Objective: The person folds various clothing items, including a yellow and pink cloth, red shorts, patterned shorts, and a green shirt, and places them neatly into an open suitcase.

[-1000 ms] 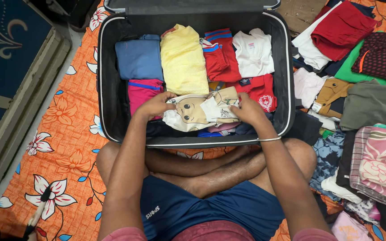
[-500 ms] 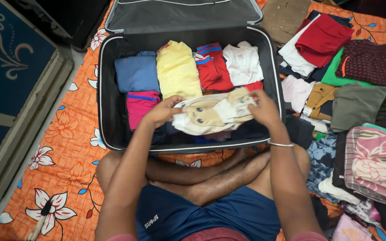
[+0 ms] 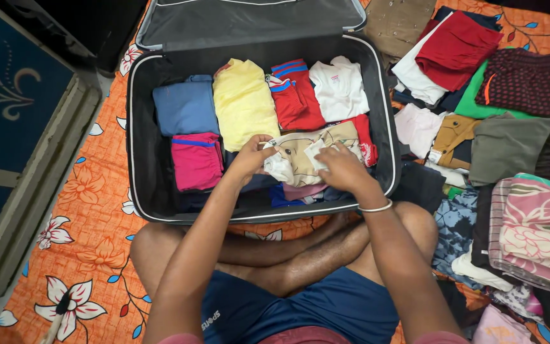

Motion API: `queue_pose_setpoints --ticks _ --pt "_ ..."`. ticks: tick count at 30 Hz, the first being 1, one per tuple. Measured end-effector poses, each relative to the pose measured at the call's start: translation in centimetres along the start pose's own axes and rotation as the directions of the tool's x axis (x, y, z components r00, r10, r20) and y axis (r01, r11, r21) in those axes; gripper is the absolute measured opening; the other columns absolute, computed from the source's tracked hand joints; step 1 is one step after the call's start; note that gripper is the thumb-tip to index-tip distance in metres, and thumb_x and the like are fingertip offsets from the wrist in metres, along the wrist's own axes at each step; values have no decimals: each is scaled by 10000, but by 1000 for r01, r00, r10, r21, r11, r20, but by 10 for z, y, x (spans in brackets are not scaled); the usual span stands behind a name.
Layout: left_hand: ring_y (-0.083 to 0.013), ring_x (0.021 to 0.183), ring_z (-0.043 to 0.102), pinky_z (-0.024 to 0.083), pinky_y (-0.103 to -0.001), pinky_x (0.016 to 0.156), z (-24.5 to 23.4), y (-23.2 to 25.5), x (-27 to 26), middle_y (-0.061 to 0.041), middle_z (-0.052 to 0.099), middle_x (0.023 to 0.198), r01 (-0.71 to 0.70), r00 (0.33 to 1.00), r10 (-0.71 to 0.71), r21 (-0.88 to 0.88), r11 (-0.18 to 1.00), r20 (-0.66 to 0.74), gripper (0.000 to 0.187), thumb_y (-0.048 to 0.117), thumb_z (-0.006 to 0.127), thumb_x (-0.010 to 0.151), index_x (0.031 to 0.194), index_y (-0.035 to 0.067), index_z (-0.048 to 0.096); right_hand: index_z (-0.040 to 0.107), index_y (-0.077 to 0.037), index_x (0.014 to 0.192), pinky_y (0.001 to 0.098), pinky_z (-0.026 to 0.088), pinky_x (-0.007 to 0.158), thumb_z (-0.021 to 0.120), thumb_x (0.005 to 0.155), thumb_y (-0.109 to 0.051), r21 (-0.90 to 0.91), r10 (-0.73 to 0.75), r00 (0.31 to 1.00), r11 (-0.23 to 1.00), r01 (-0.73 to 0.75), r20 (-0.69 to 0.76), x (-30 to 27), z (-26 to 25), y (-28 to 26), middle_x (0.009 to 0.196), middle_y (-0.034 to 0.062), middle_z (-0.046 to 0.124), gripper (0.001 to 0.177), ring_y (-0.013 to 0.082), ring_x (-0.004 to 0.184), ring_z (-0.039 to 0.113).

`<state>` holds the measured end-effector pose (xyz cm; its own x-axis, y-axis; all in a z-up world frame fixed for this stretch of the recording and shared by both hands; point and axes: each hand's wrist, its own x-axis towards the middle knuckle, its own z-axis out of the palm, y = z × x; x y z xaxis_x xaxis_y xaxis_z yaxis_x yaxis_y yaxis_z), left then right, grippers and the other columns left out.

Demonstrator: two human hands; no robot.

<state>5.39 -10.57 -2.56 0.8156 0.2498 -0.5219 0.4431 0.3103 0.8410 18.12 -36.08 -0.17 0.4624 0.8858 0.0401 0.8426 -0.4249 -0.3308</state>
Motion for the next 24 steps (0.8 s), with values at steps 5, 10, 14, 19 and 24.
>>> queue_pose_setpoints --ticks 5,10,14,19,24 --pt "-154 862 695 582 -335 621 1 -7 2 -61 689 1059 -5 1000 6 34 999 -20 459 189 708 917 1325 106 514 666 -80 1209 531 499 940 829 678 -288 -139 122 992 983 -119 15 3 -14 -31 1236 152 608 593 392 1211 541" --pt "-151 844 691 551 -320 586 -6 -18 5 -62 696 1046 -22 997 28 91 996 -65 441 193 699 915 1311 100 531 695 -60 1050 507 548 845 787 727 -229 -200 122 992 972 -122 -12 2 -2 -24 1128 149 646 375 373 1068 620" --pt "-154 845 683 545 -324 577 -11 -24 5 -69 685 1054 -48 994 58 109 993 -90 439 205 714 915 1298 81 541 722 -77 942 480 568 786 707 815 -145 -244 168 983 953 -181 -73 4 12 -9 1011 124 701 144 351 984 676" --pt "-154 887 668 564 -339 600 -12 -27 5 -52 672 1083 -72 992 84 127 989 -92 438 216 717 897 1276 76 549 722 -43 989 478 540 772 723 816 -205 82 320 930 947 -310 -181 2 -7 -8 973 172 714 237 367 876 686" --pt "-165 937 663 574 -353 631 -12 -26 4 -56 664 1119 -69 992 85 153 986 -97 436 219 709 891 1273 83 550 692 -21 1075 434 560 776 689 846 -202 318 321 932 912 -258 -166 3 -14 -19 987 167 711 292 328 848 719"
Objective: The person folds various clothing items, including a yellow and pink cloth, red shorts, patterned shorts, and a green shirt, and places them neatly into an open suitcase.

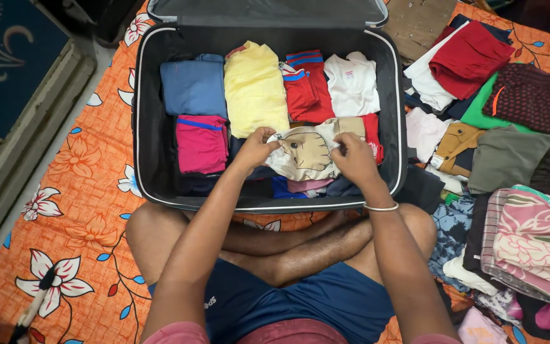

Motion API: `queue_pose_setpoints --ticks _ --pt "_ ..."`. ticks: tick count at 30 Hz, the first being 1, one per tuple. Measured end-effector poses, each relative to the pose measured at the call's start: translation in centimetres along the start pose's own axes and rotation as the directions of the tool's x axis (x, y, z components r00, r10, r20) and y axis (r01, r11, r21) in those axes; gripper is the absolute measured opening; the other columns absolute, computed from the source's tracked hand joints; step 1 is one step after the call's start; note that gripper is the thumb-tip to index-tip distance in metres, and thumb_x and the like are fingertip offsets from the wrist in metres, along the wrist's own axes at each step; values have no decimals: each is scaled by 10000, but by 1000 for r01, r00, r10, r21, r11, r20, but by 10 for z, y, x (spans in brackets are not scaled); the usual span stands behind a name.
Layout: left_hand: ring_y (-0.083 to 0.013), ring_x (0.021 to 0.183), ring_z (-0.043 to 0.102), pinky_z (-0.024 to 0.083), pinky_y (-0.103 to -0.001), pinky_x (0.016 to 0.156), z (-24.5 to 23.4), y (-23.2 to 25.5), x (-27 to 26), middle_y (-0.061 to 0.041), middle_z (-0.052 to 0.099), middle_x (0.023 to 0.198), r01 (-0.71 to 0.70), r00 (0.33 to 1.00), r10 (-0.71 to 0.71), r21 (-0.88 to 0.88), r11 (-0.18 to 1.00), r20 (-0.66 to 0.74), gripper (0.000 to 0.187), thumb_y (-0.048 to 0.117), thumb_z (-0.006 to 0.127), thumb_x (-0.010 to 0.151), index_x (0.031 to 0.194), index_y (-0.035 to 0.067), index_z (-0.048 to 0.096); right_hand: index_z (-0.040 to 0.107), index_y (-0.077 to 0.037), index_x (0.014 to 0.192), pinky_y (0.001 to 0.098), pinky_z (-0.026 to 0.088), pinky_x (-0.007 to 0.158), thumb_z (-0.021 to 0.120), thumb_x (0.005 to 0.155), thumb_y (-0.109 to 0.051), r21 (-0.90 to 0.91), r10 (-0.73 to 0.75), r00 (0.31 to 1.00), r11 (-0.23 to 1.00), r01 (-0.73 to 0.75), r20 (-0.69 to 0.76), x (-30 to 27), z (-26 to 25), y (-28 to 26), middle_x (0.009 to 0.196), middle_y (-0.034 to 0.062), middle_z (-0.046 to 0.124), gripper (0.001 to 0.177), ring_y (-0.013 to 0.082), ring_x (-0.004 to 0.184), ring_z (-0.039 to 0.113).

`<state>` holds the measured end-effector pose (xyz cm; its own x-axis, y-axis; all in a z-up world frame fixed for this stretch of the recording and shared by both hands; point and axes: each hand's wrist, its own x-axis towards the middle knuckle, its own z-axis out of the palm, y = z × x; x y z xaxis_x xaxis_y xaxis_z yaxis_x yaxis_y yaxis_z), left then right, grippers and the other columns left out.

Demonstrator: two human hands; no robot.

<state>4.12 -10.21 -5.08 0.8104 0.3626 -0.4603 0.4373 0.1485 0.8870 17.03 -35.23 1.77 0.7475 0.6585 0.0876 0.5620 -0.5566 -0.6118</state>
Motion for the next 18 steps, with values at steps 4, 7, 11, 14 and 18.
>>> queue_pose_setpoints --ticks 4,7,11,14,18 --pt "-177 927 670 564 -364 627 0 0 -1 -71 668 1122 -4 1000 4 -30 1000 4 454 218 719 885 1278 72 546 697 -29 1083 446 542 815 701 872 -217 -47 -138 967 987 152 213 -1 15 -3 1032 174 711 282 349 925 704" --pt "-187 936 674 568 -370 630 1 0 -1 -84 666 1139 -9 1000 9 -42 999 12 465 212 717 884 1287 62 540 709 -49 1086 440 539 851 676 910 -216 -52 -120 971 990 133 206 1 15 -1 1061 165 720 244 351 972 696" --pt "-184 972 663 590 -371 653 0 2 -3 -89 649 1171 5 1000 -5 5 1000 -2 486 223 716 891 1312 69 531 708 -52 1111 440 534 863 635 936 -190 -51 -108 976 992 119 188 2 11 4 1086 163 722 235 358 1003 688" --pt "-182 986 661 600 -387 664 0 6 -6 -90 642 1183 3 1000 -2 -21 1000 30 509 224 709 894 1338 72 512 735 -59 1069 450 527 865 662 889 -192 -92 -188 928 969 228 321 -1 16 4 1066 160 738 236 369 994 692" --pt "-198 976 695 602 -383 719 2 19 -10 -107 666 1179 80 992 -60 -188 979 111 547 224 699 898 1377 98 468 734 -52 1109 419 549 788 658 946 -204 -10 -67 993 998 69 102 2 6 8 1014 169 745 235 344 877 715"
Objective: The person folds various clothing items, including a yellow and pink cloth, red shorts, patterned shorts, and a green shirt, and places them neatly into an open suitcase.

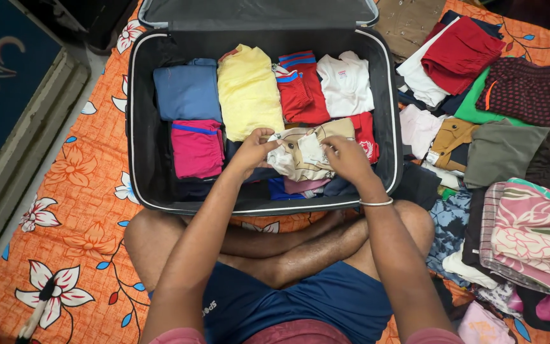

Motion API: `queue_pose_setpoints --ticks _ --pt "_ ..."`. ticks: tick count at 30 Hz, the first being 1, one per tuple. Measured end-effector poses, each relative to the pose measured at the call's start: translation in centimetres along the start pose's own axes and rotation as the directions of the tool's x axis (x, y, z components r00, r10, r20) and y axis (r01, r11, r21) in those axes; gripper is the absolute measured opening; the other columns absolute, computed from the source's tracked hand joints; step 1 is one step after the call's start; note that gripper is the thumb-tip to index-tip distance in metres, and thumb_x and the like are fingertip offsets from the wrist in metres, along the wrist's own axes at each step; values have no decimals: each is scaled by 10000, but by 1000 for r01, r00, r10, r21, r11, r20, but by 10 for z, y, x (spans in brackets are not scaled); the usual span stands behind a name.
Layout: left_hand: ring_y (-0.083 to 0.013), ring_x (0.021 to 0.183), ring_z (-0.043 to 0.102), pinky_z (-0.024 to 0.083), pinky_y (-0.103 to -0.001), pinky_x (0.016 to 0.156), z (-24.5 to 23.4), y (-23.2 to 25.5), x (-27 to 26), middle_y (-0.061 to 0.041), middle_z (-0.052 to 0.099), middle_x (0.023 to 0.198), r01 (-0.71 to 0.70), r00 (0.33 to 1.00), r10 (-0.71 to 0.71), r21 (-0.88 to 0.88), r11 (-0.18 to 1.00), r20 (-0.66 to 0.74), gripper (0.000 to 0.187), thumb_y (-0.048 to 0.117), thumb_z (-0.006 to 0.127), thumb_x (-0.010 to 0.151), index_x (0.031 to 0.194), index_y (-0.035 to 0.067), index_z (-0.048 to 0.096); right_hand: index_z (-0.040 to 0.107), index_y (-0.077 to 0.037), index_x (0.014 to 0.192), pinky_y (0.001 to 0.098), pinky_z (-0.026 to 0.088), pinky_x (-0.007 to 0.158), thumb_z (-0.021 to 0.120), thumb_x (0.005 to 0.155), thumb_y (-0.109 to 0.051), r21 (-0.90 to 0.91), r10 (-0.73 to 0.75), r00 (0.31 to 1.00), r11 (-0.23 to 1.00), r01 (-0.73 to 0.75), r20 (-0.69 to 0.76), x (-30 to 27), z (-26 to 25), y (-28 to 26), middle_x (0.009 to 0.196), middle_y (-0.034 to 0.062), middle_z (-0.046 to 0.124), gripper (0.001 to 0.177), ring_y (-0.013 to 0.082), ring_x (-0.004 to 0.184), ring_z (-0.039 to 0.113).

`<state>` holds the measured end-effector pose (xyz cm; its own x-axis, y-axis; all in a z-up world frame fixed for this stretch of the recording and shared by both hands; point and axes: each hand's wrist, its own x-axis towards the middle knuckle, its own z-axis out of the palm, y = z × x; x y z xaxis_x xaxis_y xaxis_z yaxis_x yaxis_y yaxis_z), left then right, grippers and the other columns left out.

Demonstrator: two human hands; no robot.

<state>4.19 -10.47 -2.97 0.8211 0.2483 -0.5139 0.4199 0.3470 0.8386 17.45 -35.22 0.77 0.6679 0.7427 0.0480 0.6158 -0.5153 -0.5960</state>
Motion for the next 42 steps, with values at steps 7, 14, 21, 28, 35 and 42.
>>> queue_pose_setpoints --ticks 7,14,21,28,35,42 --pt "-210 917 686 603 -395 707 49 22 4 -119 639 1194 -38 999 39 -44 998 22 572 238 720 900 1387 85 463 727 -19 1026 308 538 681 695 958 -213 327 269 923 929 -173 -276 7 -18 17 793 114 741 208 169 732 715" --pt "-179 969 707 580 -323 733 111 10 23 -95 617 1289 -126 974 139 -86 988 176 636 256 701 907 1444 106 394 740 -20 1036 352 548 725 717 934 -286 239 368 885 922 -306 -286 10 -15 43 877 130 750 286 230 773 723" --pt "-245 916 746 569 -357 821 80 -38 42 -120 777 1047 -198 872 379 486 851 -309 493 336 745 855 1250 64 629 675 -23 1127 419 555 802 796 818 -391 47 394 906 919 -391 -157 8 -11 57 991 162 716 496 323 895 717" --pt "-348 1047 709 543 -421 899 83 -29 22 -159 750 1067 -91 959 247 676 731 -137 517 442 732 845 1202 82 633 701 -19 1043 481 537 829 795 813 -488 -153 403 903 893 -424 -149 6 -19 36 1046 199 689 530 395 965 685" --pt "-369 1083 695 540 -437 911 85 -28 16 -168 728 1132 -126 968 241 684 719 -75 578 457 732 838 1245 73 589 717 -29 1022 449 545 856 809 777 -487 -192 420 903 897 -398 93 7 -10 48 1032 213 741 527 371 982 712" --pt "-385 1088 689 532 -455 916 87 -20 8 -189 727 1149 -110 974 219 714 692 -61 624 437 716 852 1312 59 529 706 -12 1078 452 540 841 806 790 -391 -99 308 926 937 -335 -216 8 -10 72 1097 219 714 487 396 987 691"
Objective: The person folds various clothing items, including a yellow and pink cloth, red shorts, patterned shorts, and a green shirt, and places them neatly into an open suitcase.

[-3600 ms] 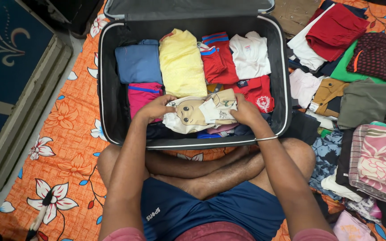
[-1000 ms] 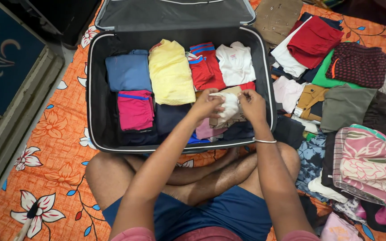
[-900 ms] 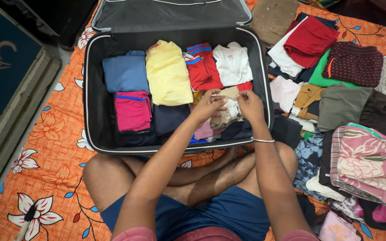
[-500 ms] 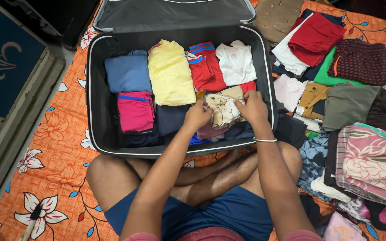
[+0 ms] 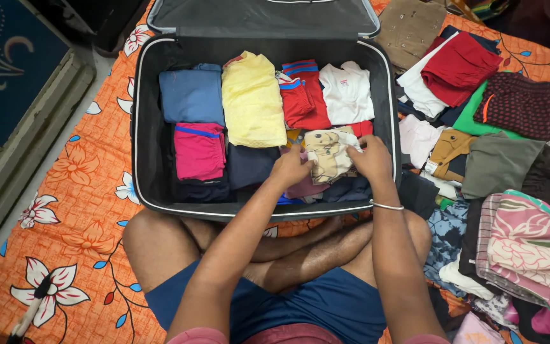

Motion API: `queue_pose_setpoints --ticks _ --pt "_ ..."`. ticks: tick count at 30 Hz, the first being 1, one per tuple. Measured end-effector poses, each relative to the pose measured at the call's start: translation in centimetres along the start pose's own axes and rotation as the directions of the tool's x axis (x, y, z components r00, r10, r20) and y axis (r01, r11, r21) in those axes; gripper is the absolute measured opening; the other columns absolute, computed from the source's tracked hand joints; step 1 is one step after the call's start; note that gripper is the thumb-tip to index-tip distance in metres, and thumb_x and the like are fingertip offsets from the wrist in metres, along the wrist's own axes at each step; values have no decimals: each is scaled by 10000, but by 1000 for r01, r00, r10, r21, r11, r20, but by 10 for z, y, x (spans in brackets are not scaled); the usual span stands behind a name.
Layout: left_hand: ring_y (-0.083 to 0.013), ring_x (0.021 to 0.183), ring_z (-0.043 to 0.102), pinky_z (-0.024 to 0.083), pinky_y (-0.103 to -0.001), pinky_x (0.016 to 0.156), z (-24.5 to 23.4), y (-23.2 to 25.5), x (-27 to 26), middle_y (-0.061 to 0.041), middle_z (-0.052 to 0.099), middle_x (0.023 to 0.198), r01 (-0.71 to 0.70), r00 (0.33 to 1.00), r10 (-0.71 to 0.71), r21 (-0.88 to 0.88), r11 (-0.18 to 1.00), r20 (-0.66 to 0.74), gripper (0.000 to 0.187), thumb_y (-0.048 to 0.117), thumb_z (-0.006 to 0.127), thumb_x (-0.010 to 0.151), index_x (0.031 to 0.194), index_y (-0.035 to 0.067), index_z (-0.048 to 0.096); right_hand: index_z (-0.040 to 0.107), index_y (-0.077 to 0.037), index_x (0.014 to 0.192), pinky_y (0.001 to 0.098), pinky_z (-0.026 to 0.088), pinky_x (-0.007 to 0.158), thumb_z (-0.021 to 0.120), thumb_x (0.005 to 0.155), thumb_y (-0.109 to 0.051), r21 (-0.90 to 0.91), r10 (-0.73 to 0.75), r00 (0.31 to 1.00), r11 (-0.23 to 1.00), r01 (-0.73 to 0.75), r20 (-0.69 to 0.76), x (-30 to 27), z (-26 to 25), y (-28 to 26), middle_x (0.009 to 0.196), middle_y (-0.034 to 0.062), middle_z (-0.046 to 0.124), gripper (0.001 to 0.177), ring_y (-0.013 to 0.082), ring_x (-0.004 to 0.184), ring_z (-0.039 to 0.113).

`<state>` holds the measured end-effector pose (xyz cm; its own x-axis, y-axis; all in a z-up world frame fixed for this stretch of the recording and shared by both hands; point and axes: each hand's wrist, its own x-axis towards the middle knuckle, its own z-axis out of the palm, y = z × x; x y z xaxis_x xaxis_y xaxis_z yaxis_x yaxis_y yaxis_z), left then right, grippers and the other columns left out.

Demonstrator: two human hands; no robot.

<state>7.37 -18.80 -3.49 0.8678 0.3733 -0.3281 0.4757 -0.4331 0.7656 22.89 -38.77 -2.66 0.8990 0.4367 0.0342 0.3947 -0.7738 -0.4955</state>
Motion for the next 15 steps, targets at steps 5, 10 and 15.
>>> queue_pose_setpoints --ticks 5,10,15 --pt "-415 1073 687 526 -487 913 3 -1 -1 -223 730 1111 -51 999 52 55 997 -3 633 403 702 867 1346 44 496 615 9 1263 449 524 907 836 790 -456 -25 107 973 994 -104 206 4 13 6 1125 259 709 698 398 1066 682" --pt "-426 1053 686 524 -497 904 1 2 -4 -223 732 1076 -49 999 49 48 998 -4 663 398 700 868 1379 42 473 658 10 1238 438 545 919 791 763 -414 30 113 966 992 -123 232 7 14 0 1111 251 734 650 380 1062 715" --pt "-375 1107 693 529 -457 946 -8 11 -11 -179 764 1098 25 999 -27 -60 998 -32 672 430 685 872 1406 68 497 671 29 1200 378 548 841 809 830 -287 308 50 995 949 -76 91 1 0 -11 1060 190 738 506 298 979 708"
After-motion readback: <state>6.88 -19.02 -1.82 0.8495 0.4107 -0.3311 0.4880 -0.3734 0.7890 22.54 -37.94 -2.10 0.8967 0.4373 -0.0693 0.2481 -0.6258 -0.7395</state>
